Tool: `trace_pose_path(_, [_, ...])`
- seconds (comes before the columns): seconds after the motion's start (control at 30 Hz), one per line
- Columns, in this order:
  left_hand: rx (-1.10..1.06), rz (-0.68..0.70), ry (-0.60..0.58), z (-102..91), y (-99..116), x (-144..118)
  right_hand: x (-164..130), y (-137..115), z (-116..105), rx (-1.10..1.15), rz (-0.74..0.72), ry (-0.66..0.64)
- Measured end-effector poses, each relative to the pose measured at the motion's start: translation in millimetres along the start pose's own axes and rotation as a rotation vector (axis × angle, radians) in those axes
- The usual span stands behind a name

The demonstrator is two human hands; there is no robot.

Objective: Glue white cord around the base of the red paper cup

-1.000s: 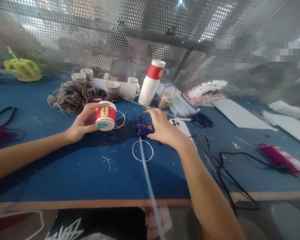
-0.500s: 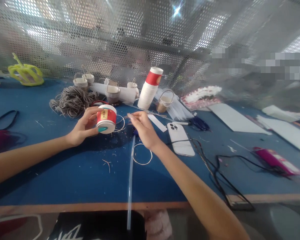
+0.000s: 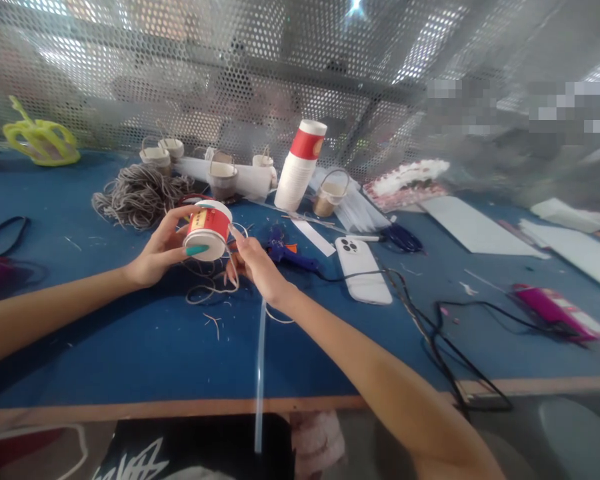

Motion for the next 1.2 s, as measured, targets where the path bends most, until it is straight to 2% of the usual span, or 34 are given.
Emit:
trace_pose_path(0.23, [0.024,0.001,0.007,-2.0,-2,0,-5,-4,3,0.012,0.098,-0.096])
trace_pose_path(0.33, [0.044,-0.013,0.02,-2.4,-2,0,-7,-11,2,-0.053,0.019,-0.105])
trace_pose_path(0.53, [0.161,0.012,0.057,-3.8,4,0,-7,-24,-7,-0.086,-0.203,0.03])
trace_pose_path(0.7, [0.218,-0.081,0.003,-1.3,3,-1,-7,-31,-12,-0.171,-0.299,0.087])
trace_pose_path(0.97, [0.294,-0.096,-0.094,0.4,1,1,-5,-42,-13,-0.155,-0.236,0.149])
trace_pose_path(1.2, [0.343,-0.096,-0.118,1.4,2,2,-6,-51,-18,-0.161,-0.279,0.193])
Point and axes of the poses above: each hand's wrist, its own x-axis towards the middle knuckle, its own z-axis out of the palm, y = z × x, the point moved 5 cm from there along x, towards the middle knuckle, and after that the axes turned 5 degrees about z, right-handed, at the moved point
